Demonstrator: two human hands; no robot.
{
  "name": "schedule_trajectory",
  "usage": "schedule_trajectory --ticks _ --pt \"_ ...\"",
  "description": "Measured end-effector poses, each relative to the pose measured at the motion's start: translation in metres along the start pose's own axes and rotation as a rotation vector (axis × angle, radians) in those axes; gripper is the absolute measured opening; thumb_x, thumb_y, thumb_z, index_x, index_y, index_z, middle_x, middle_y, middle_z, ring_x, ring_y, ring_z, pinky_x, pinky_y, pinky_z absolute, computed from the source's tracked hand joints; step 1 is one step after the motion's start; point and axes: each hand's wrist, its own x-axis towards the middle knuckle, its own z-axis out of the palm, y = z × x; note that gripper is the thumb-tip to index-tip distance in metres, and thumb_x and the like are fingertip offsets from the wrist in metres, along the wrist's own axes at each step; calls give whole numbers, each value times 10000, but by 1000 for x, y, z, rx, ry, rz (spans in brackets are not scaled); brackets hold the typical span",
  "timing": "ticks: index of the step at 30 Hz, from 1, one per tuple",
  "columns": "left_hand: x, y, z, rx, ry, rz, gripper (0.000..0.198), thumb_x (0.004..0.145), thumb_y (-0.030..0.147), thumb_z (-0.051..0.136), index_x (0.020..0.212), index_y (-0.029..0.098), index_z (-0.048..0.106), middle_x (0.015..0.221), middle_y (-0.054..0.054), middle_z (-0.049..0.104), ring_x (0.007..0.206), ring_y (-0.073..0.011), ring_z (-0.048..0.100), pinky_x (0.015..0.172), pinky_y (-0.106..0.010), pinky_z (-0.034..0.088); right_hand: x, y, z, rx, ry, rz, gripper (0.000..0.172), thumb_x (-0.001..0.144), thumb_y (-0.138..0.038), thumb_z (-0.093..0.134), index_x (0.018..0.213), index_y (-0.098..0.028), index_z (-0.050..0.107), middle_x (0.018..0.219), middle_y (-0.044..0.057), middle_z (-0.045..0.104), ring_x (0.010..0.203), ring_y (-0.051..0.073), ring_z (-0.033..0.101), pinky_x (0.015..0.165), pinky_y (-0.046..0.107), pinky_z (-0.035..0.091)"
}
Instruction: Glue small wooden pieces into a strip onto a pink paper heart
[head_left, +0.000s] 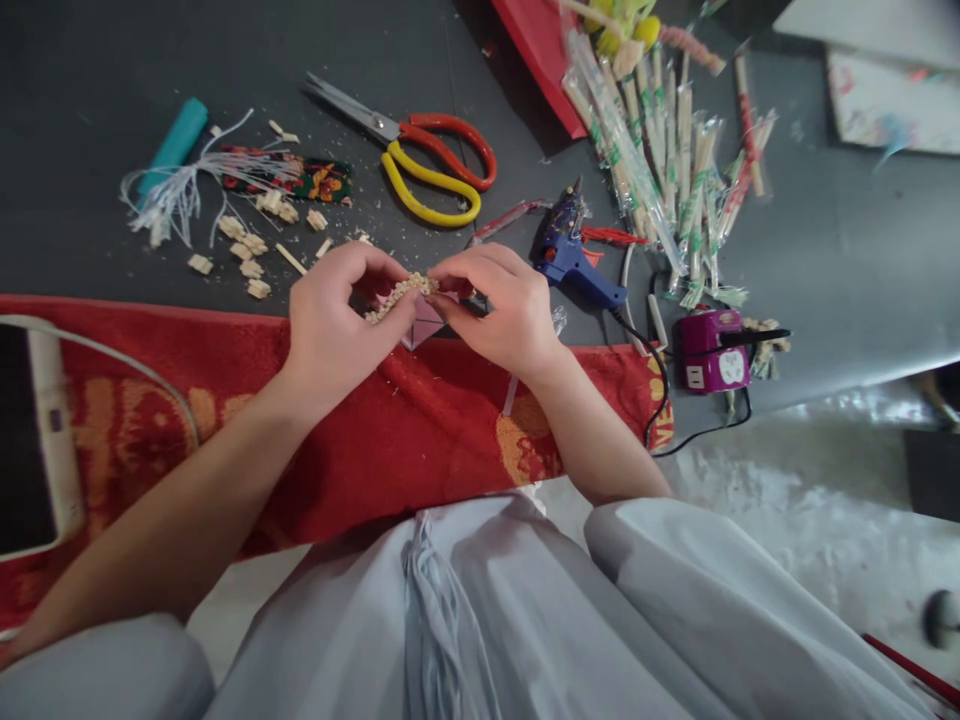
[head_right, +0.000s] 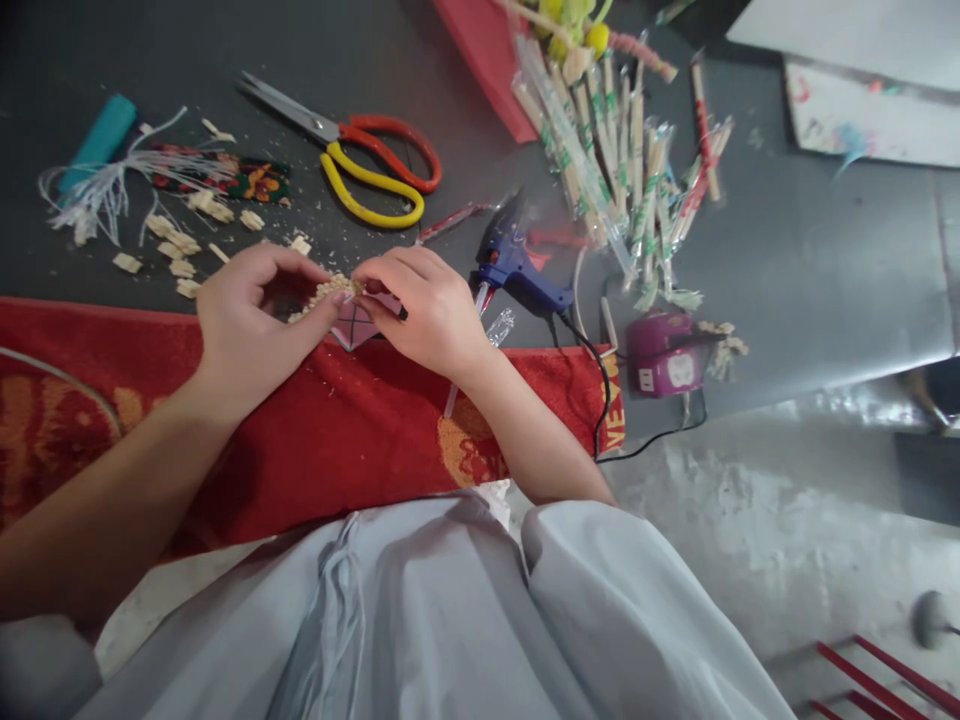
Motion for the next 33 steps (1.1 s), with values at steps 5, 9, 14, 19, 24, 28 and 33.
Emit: schedule_trajectory --ticks 5,9,14,19,24,28,33 --pt "1 -5 5 -212 -9 -82 200 996 511 727 1011 312 720 1005 -4 810 873 -214 765 748 -384 651 1 3 0 8 13 3 203 1106 -320 543 1154 -242 724 1024 65 771 1001 225 722 977 456 609" --pt "4 -7 10 -469 6 -165 303 867 542 889 959 289 750 926 -6 791 846 -205 764 758 -365 673 1 4 0 13 41 -14 219 1109 -345 538 1155 -249 730 1023 65 777 991 227 724 964 447 616" --pt "6 -8 12 -601 19 -215 294 766 435 931 972 262 812 925 -15 807 861 -194 772 805 -350 675 1 4 1 17 58 -16 181 1102 -347 576 1124 -254 729 990 51 781 940 214 723 933 416 614" --pt "7 -8 4 -388 -33 -174 226 826 419 868 976 253 833 889 -13 809 790 -193 739 728 -354 604 0 0 -1 31 5 40 89 1030 -235 674 1076 -231 751 973 34 804 914 192 735 899 356 591" --pt "8 -11 -1 -173 -64 -83 155 879 402 795 969 290 853 886 -17 823 836 -245 759 790 -411 586 2 -9 -7 76 -115 177 64 997 -188 720 1028 -202 775 962 34 818 888 173 724 855 308 544" --pt "9 -12 -2 -12 -105 2 145 908 388 759 969 305 861 862 -18 819 902 -276 757 911 -470 578 5 -14 -10 63 -204 288 31 969 -185 761 993 -191 778 948 33 811 876 172 695 830 306 492" --pt "11 -15 -1 90 -179 61 160 977 415 716 985 348 861 890 -13 821 994 -302 734 986 -514 555 9 -17 -10 -5 -273 350 59 930 -131 753 935 -188 765 951 39 797 928 196 682 867 326 464"
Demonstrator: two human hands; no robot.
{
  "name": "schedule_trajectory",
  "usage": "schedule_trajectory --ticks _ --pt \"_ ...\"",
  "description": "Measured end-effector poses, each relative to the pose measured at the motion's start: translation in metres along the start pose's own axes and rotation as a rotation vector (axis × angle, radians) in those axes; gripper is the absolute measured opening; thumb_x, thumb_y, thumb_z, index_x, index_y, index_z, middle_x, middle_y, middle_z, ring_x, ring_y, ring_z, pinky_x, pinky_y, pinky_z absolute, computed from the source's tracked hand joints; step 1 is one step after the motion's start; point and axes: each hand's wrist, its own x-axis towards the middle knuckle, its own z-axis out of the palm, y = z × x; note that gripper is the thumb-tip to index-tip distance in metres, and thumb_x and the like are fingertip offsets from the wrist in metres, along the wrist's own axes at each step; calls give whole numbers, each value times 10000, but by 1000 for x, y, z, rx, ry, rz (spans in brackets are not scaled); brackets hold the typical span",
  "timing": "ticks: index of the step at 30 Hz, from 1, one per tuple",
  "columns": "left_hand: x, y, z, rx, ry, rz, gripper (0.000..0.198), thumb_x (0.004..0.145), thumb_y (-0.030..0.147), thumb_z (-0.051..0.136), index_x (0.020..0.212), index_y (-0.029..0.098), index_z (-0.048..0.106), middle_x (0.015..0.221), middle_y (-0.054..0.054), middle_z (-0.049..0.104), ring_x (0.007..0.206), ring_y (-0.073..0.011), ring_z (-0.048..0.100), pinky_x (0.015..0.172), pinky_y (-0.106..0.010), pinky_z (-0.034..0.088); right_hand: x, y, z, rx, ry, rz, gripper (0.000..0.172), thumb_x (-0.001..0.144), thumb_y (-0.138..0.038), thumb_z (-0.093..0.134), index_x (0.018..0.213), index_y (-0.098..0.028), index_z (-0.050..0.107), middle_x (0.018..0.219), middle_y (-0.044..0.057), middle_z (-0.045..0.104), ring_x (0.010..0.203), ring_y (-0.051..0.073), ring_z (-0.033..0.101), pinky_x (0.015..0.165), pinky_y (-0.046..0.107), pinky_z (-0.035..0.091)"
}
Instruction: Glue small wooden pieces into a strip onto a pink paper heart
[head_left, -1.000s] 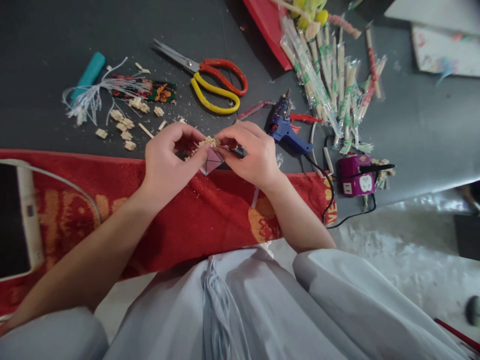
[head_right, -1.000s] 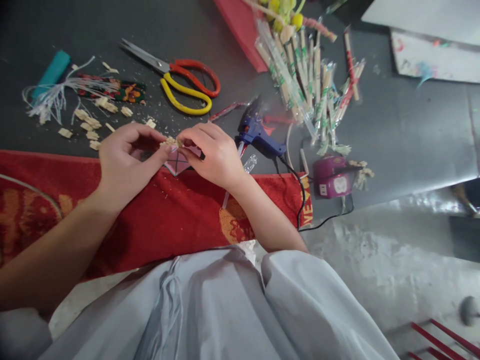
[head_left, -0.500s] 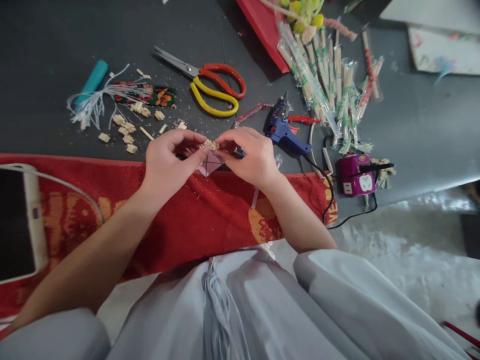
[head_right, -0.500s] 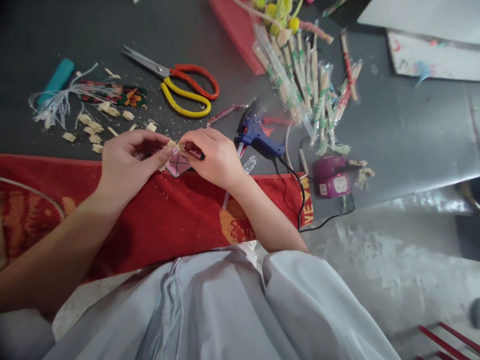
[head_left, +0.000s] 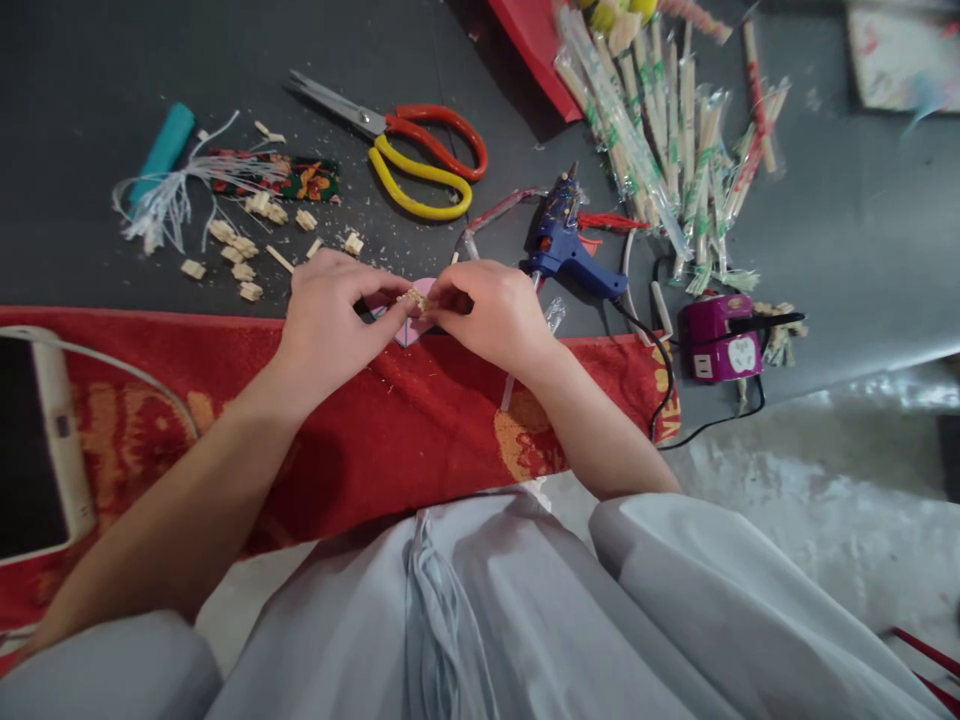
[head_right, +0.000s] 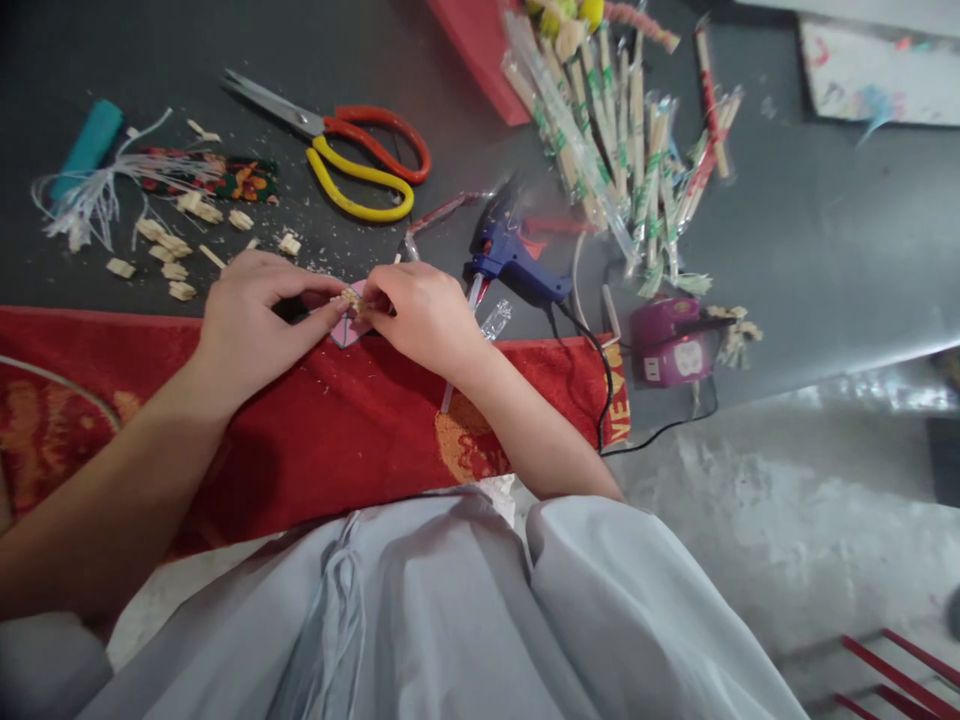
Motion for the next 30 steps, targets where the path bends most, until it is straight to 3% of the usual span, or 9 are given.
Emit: schedule_trajectory --ticks 8,17,22,25,27,30 --pt "-2 -1 7 153 -10 39 266 1064 502 618 1095 385 854 1134 -61 801 1319 -378 623 1140 -643 465 0 -6 -4 -85 -64 81 61 962 -154 714 948 -177 769 1021 88 799 1008 251 698 939 374 482" --pt "-3 -4 11 218 11 100 263 1072 451 589 1076 360 836 1173 -54 788 1253 -348 638 1101 -628 468 -4 -9 -8 -100 -43 55 103 995 -179 687 924 -185 761 1006 83 801 995 240 698 951 383 497" --pt "-4 -4 13 267 37 113 211 990 447 678 1042 294 814 1158 -56 801 1212 -353 646 1083 -609 467 -21 9 -58 -107 98 88 70 1010 -270 725 976 -223 764 982 56 795 968 236 711 935 400 532" --pt "-5 -1 12 249 24 115 224 987 491 672 1031 318 807 1177 -73 793 1224 -378 653 1083 -636 459 -39 36 -94 -245 202 249 155 946 -284 800 1091 -232 783 1052 92 800 1040 303 730 1021 506 554" --pt "-5 1 11 246 12 114 244 986 508 662 1038 319 806 1186 -90 786 1231 -397 654 1079 -661 458 -47 56 -105 -360 207 368 349 884 -291 854 1212 -203 774 1147 129 796 1118 370 726 1045 589 553" --pt "-6 2 12 244 34 102 234 954 495 687 1037 310 805 1181 -104 777 1237 -418 651 1086 -684 456 -49 76 -100 -383 195 354 403 868 -329 875 1243 -241 755 1166 117 792 1174 380 713 1087 625 542"
